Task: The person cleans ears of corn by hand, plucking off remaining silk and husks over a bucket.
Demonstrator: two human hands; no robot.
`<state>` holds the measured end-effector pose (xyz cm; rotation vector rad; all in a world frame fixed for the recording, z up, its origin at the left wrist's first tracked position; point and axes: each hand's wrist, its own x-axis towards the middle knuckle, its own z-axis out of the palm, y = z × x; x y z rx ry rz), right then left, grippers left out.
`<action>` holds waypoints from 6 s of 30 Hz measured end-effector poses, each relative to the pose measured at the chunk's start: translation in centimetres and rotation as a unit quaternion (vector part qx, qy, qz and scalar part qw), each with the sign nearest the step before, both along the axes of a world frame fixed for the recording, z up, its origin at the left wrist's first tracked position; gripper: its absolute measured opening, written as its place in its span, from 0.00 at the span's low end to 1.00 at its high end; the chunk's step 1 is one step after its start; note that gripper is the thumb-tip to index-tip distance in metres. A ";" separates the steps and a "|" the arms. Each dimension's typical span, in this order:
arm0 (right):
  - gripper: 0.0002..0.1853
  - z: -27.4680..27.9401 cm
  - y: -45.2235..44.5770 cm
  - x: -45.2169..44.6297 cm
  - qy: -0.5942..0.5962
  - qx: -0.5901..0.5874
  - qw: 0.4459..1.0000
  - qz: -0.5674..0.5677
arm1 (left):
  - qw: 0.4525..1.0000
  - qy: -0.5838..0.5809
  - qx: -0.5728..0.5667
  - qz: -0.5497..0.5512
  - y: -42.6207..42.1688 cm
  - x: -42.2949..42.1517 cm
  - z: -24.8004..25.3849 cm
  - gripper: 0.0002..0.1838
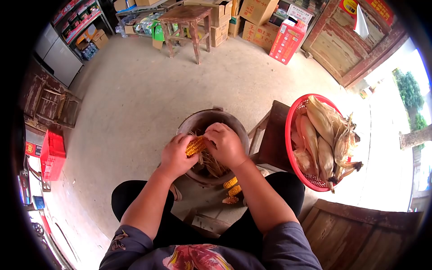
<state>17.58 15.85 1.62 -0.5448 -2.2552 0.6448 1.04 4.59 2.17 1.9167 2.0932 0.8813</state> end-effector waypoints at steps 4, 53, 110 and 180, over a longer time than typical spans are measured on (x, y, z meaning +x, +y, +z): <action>0.06 -1.1 -0.1 -0.1 -0.056 0.075 0.995 0.030 | 0.999 0.033 -0.013 -0.026 -0.2 -0.3 -1.3 0.22; 0.06 -2.7 0.7 0.3 0.091 -0.419 0.903 -0.006 | 0.997 0.018 0.071 -0.012 0.0 -0.3 0.5 0.27; 0.04 -1.0 -0.2 -0.1 0.008 -0.442 0.897 -0.024 | 0.638 -0.748 -0.180 0.039 0.5 -1.6 -0.7 0.24; 0.04 -1.1 -1.6 -0.8 0.071 -0.516 0.853 0.020 | 0.588 -0.801 -0.113 0.020 0.1 -1.6 -0.8 0.22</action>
